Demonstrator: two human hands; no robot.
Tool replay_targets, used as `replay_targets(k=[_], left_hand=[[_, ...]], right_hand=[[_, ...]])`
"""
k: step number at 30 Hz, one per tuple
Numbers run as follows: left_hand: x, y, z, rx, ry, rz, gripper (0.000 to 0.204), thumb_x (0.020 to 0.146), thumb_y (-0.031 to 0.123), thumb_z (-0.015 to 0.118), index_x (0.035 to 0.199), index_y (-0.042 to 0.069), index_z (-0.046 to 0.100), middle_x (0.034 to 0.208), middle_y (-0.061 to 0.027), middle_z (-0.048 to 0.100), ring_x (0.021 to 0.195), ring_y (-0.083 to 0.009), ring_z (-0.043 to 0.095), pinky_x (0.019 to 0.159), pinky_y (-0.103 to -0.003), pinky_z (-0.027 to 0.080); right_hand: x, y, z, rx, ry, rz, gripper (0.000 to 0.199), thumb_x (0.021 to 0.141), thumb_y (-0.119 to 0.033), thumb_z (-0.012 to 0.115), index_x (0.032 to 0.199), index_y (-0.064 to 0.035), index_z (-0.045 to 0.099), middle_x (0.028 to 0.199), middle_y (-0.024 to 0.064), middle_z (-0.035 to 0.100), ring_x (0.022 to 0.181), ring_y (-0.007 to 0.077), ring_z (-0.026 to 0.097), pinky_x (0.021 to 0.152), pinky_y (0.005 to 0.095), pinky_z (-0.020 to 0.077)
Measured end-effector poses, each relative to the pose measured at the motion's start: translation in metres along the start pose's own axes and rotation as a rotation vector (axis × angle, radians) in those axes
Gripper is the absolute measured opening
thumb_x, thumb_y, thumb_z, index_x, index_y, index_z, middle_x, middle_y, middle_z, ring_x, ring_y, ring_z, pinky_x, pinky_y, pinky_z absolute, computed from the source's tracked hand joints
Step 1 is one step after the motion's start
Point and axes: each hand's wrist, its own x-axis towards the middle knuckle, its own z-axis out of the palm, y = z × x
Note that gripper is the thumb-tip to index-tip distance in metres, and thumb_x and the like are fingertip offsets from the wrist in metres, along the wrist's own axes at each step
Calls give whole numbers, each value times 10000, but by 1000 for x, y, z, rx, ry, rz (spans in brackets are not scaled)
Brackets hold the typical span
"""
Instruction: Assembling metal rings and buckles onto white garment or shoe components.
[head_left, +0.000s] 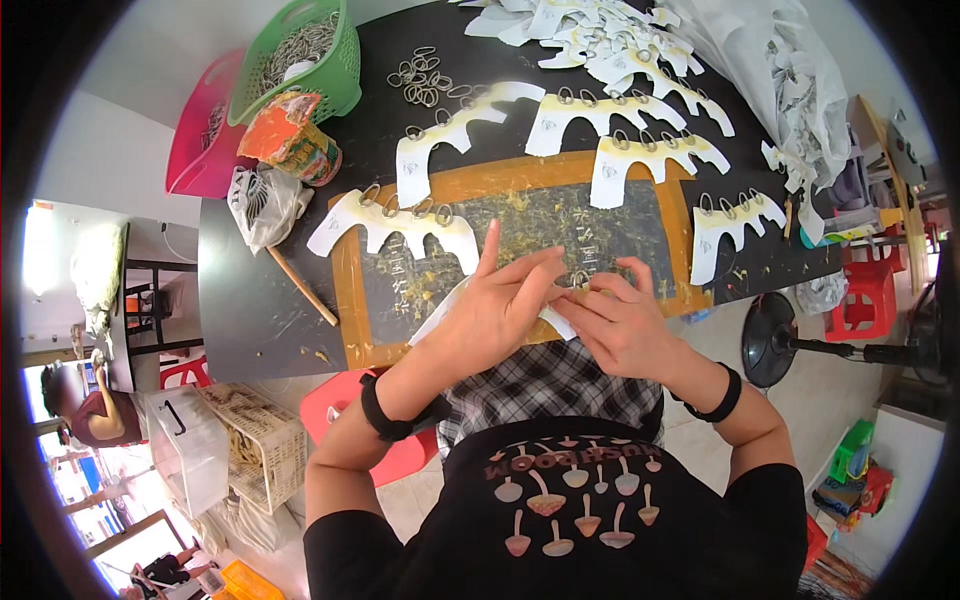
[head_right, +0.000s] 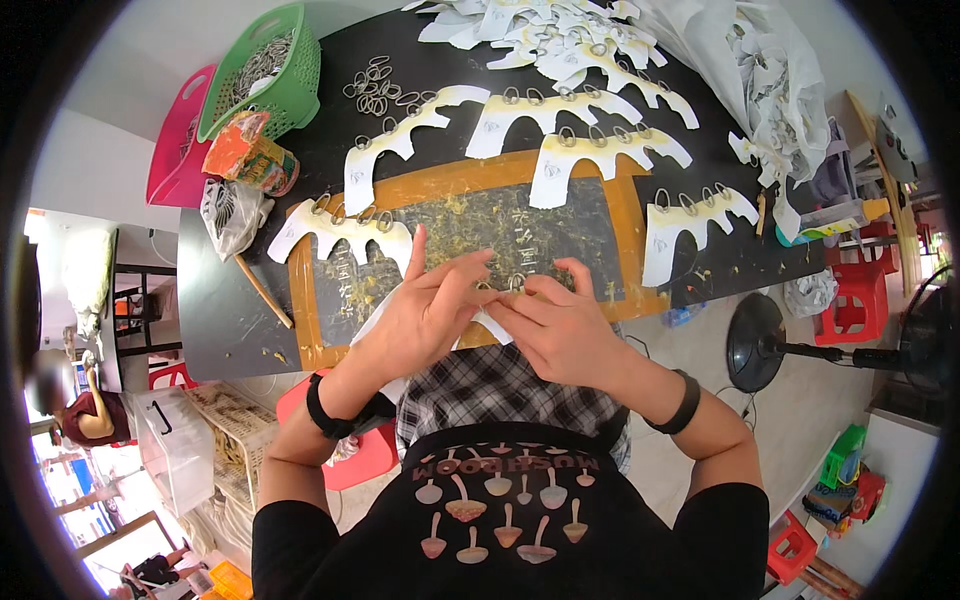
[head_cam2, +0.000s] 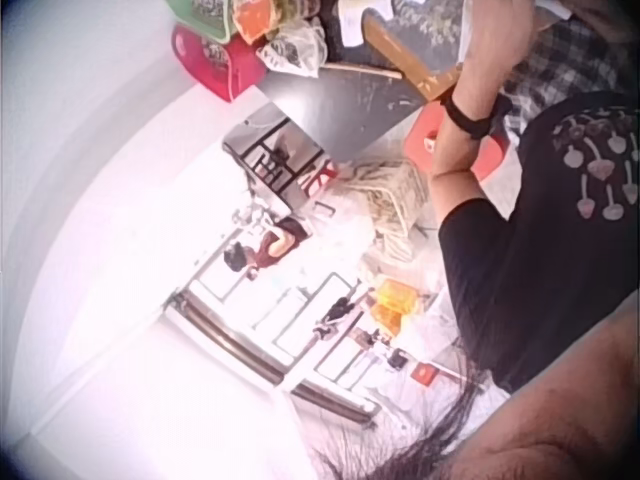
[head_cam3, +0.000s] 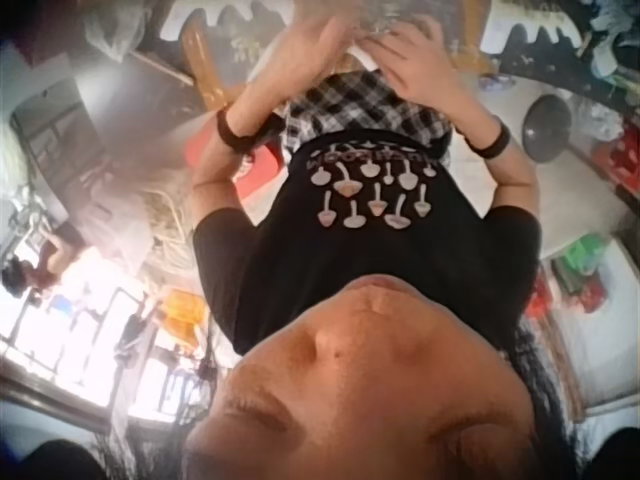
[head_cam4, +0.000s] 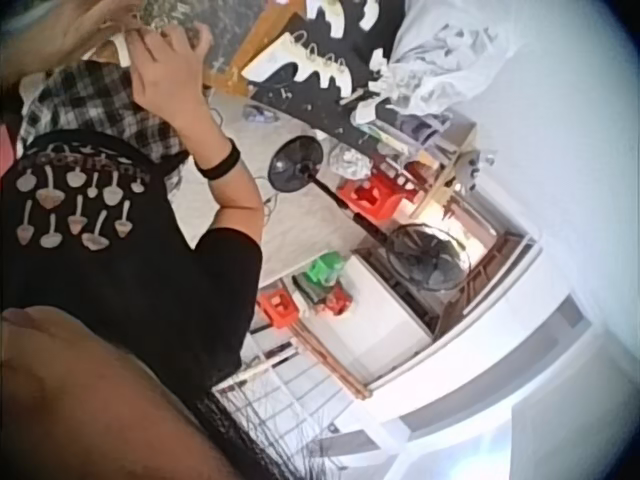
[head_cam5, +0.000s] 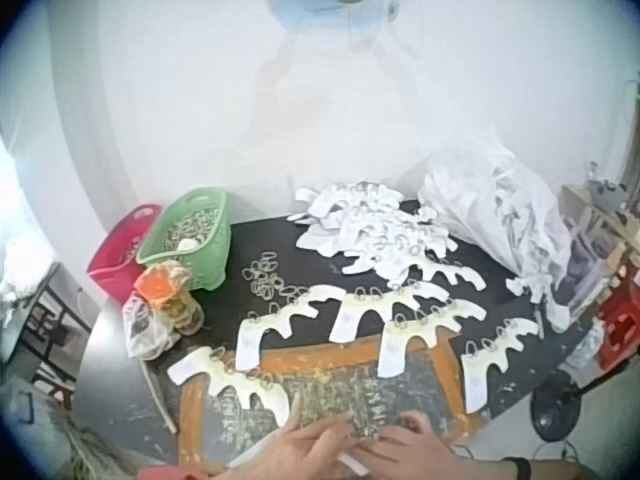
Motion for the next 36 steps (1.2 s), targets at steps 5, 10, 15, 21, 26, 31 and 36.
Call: replay_targets(k=[5,10,15,21,26,31,36], left_hand=[[-13,-2,7,-64,30,55,262,834,-56,627,1061,11,516,1082,-140,657,1027,-301,663,1142,-632,183],[-26,9,18,14,147,-31,257,828,-100,624,1038,-15,504,982,-121,642,960,-289,657,1148,-591,217],[-26,19,20,116,127,-72,295,790,-32,635,1059,-17,513,1061,-133,613,1045,-301,626,1107,-668,204],[-42,33,26,236,3,-100,483,730,119,639,1189,-19,576,1148,-124,582,1161,-309,567,1075,-717,165],[-40,38,27,282,84,-120,459,726,124,640,1173,23,627,1150,-122,576,1172,-316,555,1104,-692,117],[-34,34,8,0,178,-254,365,751,49,654,1112,97,679,1131,-120,576,1112,-320,572,1124,-665,109],[-24,37,-8,-219,286,-302,297,798,47,682,1093,79,672,1070,-106,595,999,-320,609,1115,-637,214]], right_hand=[[0,-1,0,39,15,36,309,803,-117,684,1099,-60,616,951,13,653,963,233,573,973,567,312],[5,-1,-4,31,25,37,358,815,-90,695,1144,-37,566,882,24,660,929,240,592,984,589,308],[4,1,-4,23,-2,1,349,826,-87,681,1152,-37,566,891,15,667,938,224,594,1009,604,294],[13,15,-2,520,178,343,327,795,-119,712,1100,-63,608,940,63,654,959,231,599,1045,474,338],[37,5,-13,365,132,322,232,801,-122,719,1001,-62,618,899,84,612,888,262,584,842,400,443],[36,9,-11,114,5,46,182,822,-127,721,935,-50,602,845,82,567,856,256,561,640,363,465],[51,-4,-43,728,-219,539,201,832,-173,730,863,-39,584,773,72,603,724,237,603,642,351,459]])
